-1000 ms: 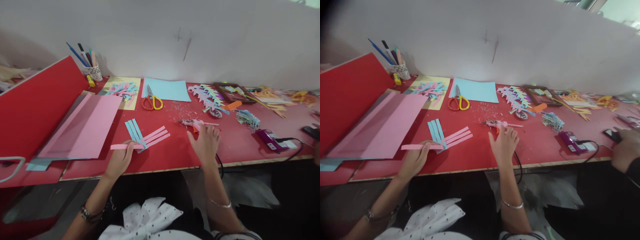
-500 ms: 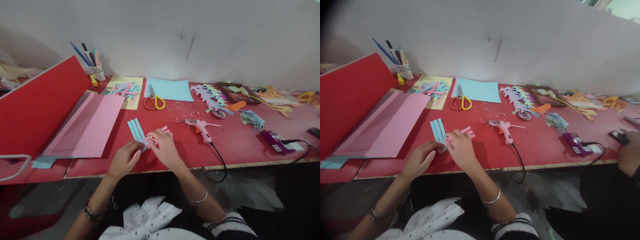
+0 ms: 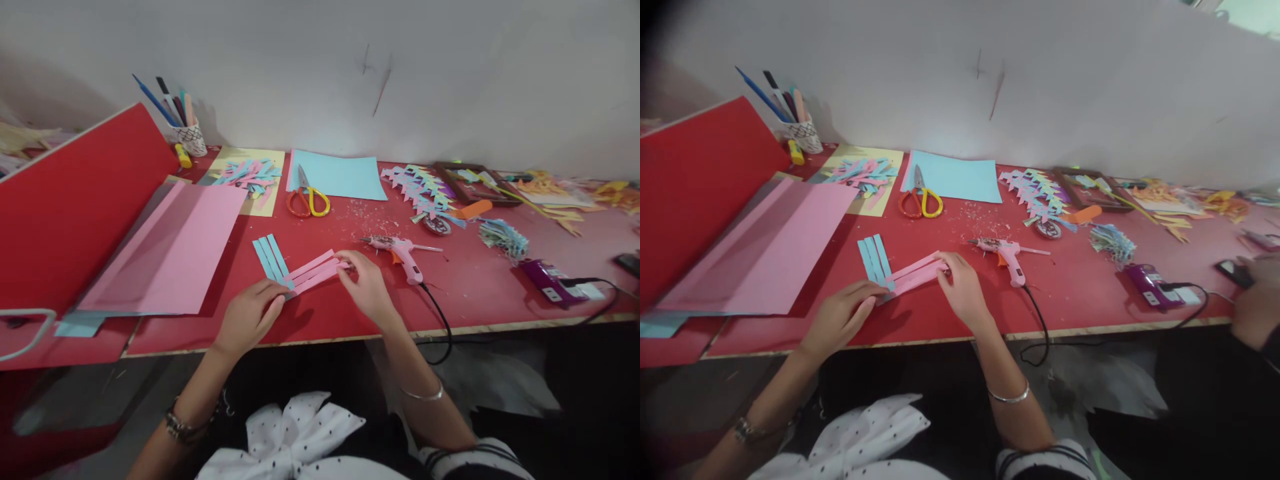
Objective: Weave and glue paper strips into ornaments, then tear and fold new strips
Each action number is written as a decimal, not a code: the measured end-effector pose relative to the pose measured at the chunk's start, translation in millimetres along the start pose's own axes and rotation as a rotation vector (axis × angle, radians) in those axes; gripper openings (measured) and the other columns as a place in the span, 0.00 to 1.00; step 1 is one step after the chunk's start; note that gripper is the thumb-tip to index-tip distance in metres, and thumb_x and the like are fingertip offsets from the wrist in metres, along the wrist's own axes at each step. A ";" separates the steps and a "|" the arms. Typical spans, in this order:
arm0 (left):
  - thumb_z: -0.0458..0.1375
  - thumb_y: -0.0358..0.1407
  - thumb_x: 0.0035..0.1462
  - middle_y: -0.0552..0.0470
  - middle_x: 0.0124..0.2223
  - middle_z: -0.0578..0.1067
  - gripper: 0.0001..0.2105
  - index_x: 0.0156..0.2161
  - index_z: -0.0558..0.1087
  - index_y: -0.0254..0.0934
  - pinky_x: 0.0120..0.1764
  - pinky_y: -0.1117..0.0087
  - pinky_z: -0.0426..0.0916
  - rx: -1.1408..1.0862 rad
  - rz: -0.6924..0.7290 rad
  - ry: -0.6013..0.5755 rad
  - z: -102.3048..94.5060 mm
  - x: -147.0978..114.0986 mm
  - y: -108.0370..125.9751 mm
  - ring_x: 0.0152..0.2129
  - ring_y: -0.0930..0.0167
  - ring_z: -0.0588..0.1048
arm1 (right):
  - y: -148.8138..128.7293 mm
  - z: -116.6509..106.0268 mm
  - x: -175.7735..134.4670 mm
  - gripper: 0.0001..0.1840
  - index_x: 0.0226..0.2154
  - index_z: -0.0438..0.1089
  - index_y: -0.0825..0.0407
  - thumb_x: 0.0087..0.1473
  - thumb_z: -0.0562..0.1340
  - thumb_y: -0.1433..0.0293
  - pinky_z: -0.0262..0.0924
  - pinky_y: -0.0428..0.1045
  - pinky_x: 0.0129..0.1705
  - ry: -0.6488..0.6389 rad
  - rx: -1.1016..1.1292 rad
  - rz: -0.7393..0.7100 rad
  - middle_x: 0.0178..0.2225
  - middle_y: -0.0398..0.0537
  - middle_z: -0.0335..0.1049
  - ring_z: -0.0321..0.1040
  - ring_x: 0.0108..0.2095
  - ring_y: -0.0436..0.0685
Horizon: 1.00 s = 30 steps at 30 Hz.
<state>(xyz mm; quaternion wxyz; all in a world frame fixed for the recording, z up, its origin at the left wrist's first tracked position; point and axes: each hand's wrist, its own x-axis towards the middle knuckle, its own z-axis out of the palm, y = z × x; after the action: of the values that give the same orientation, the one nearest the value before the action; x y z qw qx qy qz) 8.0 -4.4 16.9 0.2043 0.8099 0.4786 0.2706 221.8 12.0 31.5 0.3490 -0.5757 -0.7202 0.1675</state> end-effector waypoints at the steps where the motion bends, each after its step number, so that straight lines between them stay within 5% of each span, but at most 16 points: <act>1: 0.40 0.40 0.57 0.50 0.35 0.76 0.18 0.34 0.72 0.38 0.35 0.71 0.67 0.002 0.001 0.003 0.1 0.0 0.1 0.34 0.71 0.74 | 1.1 0.9 0.2 0.13 0.38 0.66 0.53 0.51 0.50 0.71 0.58 0.50 0.42 -0.011 -0.047 -0.005 0.39 0.51 0.70 0.66 0.39 0.55; 12: 0.40 0.39 0.58 0.51 0.35 0.76 0.18 0.35 0.73 0.39 0.36 0.72 0.66 0.025 0.020 0.004 1.6 -0.4 -0.3 0.34 0.71 0.73 | 1.9 8.0 0.9 0.15 0.39 0.66 0.53 0.51 0.49 0.77 0.48 0.50 0.39 -0.072 -0.343 -0.017 0.38 0.50 0.71 0.65 0.37 0.56; 19: 0.40 0.40 0.58 0.51 0.35 0.76 0.18 0.35 0.73 0.38 0.35 0.72 0.66 0.047 0.027 0.019 2.5 -0.5 -0.9 0.33 0.71 0.74 | -4.8 15.3 -10.8 0.10 0.35 0.67 0.53 0.52 0.52 0.70 0.44 0.51 0.36 0.107 -0.537 0.035 0.33 0.50 0.66 0.59 0.36 0.58; 25: 0.40 0.40 0.58 0.51 0.35 0.76 0.18 0.35 0.72 0.38 0.36 0.72 0.66 0.054 0.033 0.009 2.7 -0.2 -0.6 0.34 0.71 0.73 | -21.5 23.0 -34.7 0.15 0.43 0.68 0.44 0.55 0.51 0.66 0.43 0.52 0.36 -0.110 -0.559 -0.164 0.34 0.49 0.63 0.56 0.34 0.56; 30: 0.40 0.40 0.58 0.51 0.35 0.76 0.18 0.35 0.72 0.39 0.35 0.73 0.66 0.064 0.034 0.009 3.2 -1.0 -1.3 0.34 0.72 0.73 | -22.2 20.6 -39.1 0.17 0.46 0.66 0.42 0.56 0.50 0.62 0.43 0.52 0.37 -0.211 -0.570 -0.145 0.36 0.51 0.62 0.54 0.35 0.56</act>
<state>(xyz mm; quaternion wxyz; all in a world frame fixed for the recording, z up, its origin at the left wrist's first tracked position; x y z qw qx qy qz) 8.8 -5.0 13.4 0.1714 0.8228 0.4744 0.2620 195.3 -27.9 19.2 0.1080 -0.5769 -0.8096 -0.0080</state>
